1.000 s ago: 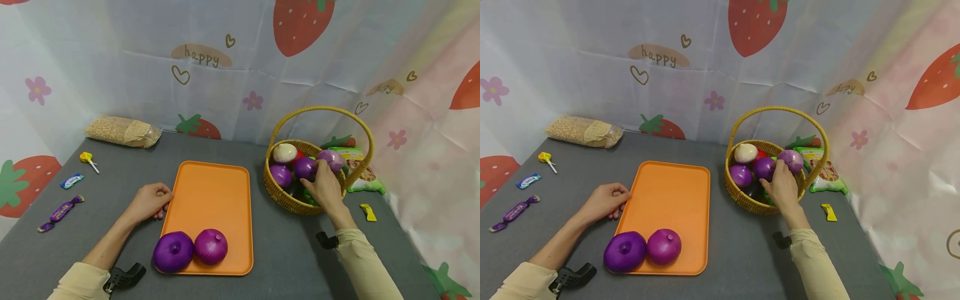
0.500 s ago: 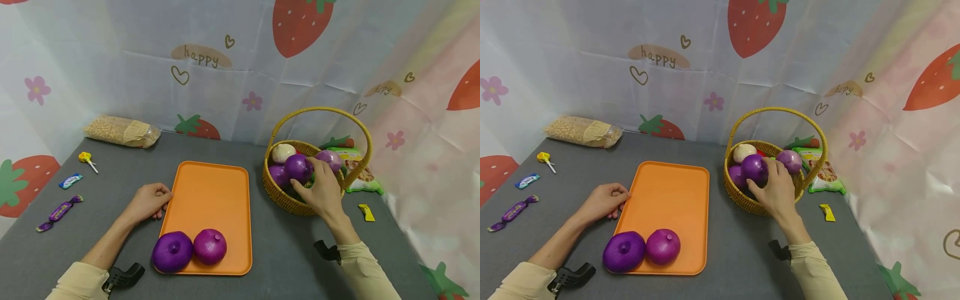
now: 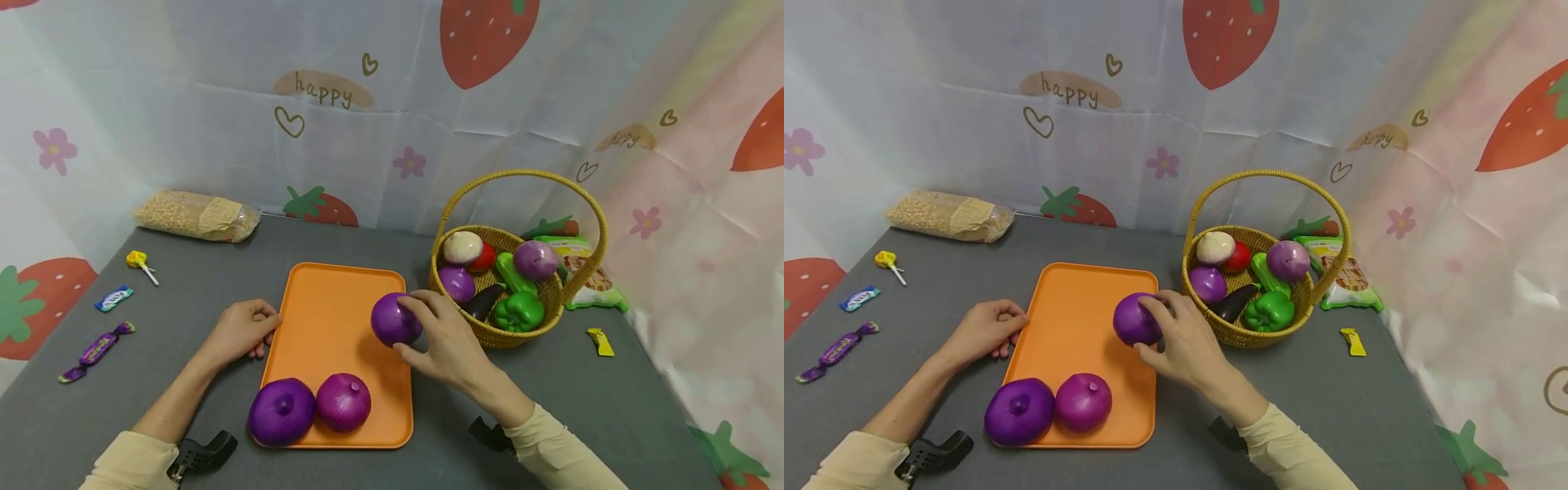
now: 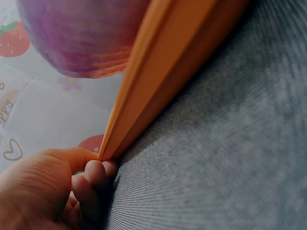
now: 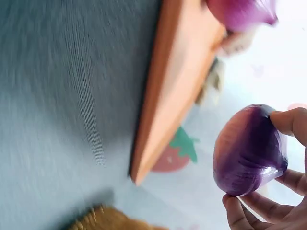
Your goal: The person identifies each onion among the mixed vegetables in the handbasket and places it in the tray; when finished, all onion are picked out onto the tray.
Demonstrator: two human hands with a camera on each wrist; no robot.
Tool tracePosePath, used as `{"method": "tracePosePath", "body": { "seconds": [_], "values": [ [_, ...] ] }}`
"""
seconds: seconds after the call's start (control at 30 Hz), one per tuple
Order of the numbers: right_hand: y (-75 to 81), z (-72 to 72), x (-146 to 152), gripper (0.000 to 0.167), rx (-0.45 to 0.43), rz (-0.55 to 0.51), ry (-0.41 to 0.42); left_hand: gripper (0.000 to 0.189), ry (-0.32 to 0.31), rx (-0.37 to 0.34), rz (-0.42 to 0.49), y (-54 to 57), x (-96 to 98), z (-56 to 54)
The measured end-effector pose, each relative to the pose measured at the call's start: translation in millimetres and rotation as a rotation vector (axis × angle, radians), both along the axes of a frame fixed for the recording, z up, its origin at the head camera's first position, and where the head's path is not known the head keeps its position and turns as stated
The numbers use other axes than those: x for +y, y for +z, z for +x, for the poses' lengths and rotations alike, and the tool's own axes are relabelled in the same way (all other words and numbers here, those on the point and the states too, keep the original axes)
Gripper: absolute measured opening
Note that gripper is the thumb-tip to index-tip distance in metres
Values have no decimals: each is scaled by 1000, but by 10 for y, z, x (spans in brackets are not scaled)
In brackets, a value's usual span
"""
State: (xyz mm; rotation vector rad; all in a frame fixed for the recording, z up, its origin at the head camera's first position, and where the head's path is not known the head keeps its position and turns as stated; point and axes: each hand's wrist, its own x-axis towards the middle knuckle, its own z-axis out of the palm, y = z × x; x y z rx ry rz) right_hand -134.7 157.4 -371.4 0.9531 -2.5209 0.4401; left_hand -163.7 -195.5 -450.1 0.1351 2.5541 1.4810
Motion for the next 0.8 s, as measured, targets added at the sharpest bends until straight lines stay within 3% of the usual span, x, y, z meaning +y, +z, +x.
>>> {"method": "tracePosePath", "body": {
  "seconds": [0.23, 0.47, 0.8],
  "values": [
    [-201, -7, -160, 61, -63, 73, -5, 21, 1, -1, -1, 5, 14, 0],
    [-296, -11, -194, 60, -128, 121, -7, 21, 1, 0, -2, -2, 13, -4],
    [-323, 1, -188, 64, -93, 166, -17, 22, 2, 0, -9, 4, 0, 0]
  ]
}}
